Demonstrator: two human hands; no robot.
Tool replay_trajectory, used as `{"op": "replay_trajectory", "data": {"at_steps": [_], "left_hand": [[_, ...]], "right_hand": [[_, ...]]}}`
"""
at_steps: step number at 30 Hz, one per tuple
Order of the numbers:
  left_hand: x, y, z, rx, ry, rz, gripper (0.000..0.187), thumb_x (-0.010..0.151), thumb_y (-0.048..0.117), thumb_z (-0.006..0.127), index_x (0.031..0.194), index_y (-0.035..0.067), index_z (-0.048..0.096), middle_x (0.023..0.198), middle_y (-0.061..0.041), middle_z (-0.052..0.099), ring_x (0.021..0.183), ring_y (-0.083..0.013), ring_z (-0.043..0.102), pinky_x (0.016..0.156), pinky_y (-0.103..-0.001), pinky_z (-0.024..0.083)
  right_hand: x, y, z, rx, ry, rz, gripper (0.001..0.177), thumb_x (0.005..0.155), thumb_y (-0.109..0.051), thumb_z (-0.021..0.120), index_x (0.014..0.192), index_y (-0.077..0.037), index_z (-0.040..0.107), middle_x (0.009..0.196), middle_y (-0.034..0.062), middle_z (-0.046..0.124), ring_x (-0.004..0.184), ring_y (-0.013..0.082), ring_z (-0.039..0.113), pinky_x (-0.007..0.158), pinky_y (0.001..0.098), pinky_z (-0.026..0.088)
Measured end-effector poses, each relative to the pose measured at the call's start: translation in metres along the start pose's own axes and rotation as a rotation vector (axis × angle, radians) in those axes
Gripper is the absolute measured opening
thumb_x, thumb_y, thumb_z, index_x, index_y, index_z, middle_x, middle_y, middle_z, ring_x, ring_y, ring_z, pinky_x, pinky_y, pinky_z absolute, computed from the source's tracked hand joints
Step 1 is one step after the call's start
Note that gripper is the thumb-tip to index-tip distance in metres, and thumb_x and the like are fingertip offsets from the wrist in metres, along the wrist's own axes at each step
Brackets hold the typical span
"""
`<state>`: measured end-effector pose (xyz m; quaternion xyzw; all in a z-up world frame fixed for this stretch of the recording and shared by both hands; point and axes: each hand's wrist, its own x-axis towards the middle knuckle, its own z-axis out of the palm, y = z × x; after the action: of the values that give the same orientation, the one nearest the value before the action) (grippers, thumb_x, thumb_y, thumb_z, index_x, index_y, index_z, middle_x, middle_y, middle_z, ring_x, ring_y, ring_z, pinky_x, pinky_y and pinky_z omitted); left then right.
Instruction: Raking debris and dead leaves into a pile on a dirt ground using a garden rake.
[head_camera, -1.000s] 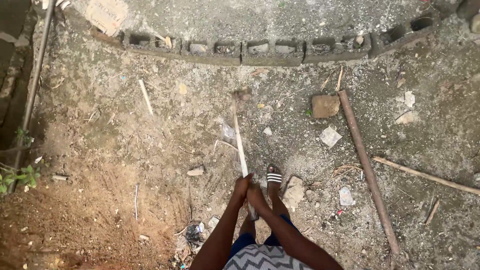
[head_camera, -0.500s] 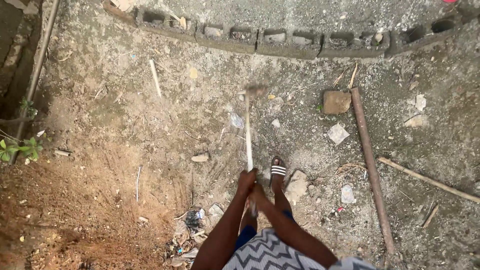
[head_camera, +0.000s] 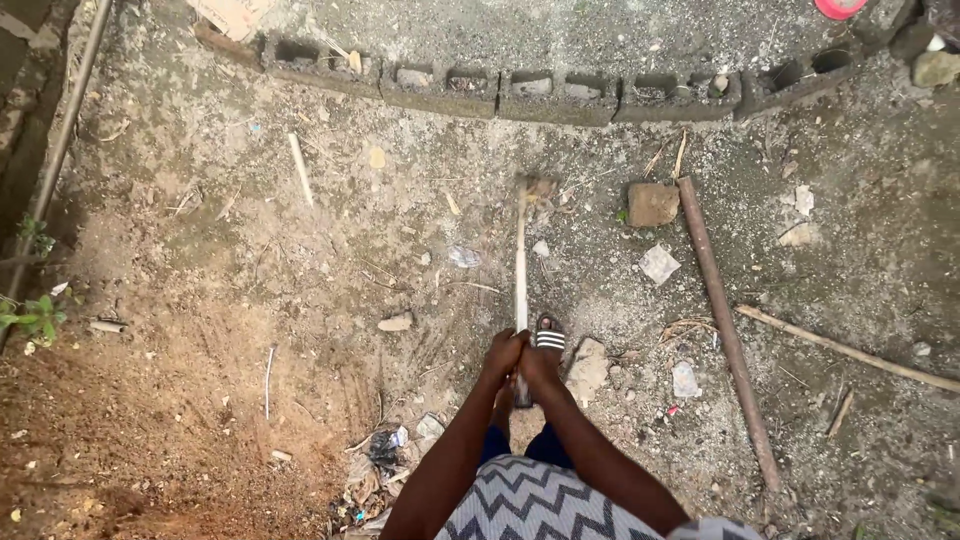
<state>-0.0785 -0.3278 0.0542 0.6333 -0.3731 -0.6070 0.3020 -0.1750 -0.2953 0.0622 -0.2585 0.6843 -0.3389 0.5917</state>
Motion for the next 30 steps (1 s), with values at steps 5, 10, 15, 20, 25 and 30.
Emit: {"op": "replay_trajectory", "data": {"at_steps": [5,10,15,20,25,30], "left_hand": [[-0.047,0.035,0.005,-0.027,-0.079,-0.155,0.033,0.093,0.037,0.063,0.088,0.005,0.063,0.064,-0.003,0.055,0.053,-0.0155,0.050,0.044,-0.033,0.038],[-0.030,-0.041,-0.020,-0.216,-0.058,-0.120,0.031,0.093,0.034,0.068,0.082,0.006,0.059,0.063,-0.002,0.056,0.052,-0.0158,0.049,0.045,-0.036,0.037],[-0.038,-0.092,-0.072,0.370,0.081,-0.194,0.046,0.084,0.046,0.075,0.076,0.002,0.066,0.066,-0.011,0.067,0.060,-0.0200,0.067,0.052,-0.035,0.049],[-0.070,-0.086,-0.100,-0.102,0.124,-0.181,0.048,0.084,0.035,0.072,0.090,-0.013,0.069,0.071,-0.017,0.067,0.059,-0.0293,0.070,0.047,-0.042,0.050],[-0.112,-0.092,-0.093,-0.298,0.190,-0.268,0.043,0.088,0.035,0.067,0.110,-0.002,0.072,0.077,-0.014,0.073,0.059,-0.0233,0.072,0.050,-0.038,0.056],[-0.156,-0.058,-0.054,-0.370,0.257,-0.100,0.044,0.102,0.041,0.057,0.120,0.002,0.065,0.082,-0.007,0.060,0.059,-0.0163,0.058,0.049,-0.032,0.049]], "right_hand": [[0.106,0.061,-0.013,0.069,-0.062,0.137,0.060,0.104,-0.051,0.040,0.069,-0.006,0.057,0.055,0.0067,0.053,0.043,0.0221,0.050,0.038,0.0402,0.042],[0.002,0.071,0.031,0.393,-0.180,0.353,0.047,0.102,-0.045,0.042,0.075,-0.009,0.053,0.056,0.0059,0.048,0.044,0.0229,0.046,0.041,0.0412,0.041],[-0.090,0.093,0.069,0.434,-0.491,0.606,0.059,0.102,-0.063,0.039,0.070,-0.013,0.044,0.053,0.0013,0.038,0.040,0.0192,0.037,0.039,0.0362,0.035],[-0.120,0.109,0.073,0.280,-0.574,0.571,0.056,0.101,-0.059,0.042,0.073,-0.012,0.051,0.053,0.0032,0.045,0.039,0.0202,0.040,0.039,0.0382,0.037],[-0.103,0.121,0.074,0.106,-0.469,0.246,0.050,0.104,-0.044,0.042,0.078,-0.005,0.058,0.052,0.0101,0.052,0.037,0.0253,0.049,0.037,0.0432,0.044],[0.012,0.051,0.069,-0.078,-0.345,-0.107,0.049,0.106,-0.043,0.039,0.080,-0.007,0.059,0.056,0.0051,0.055,0.041,0.0198,0.054,0.040,0.0394,0.047]]}}
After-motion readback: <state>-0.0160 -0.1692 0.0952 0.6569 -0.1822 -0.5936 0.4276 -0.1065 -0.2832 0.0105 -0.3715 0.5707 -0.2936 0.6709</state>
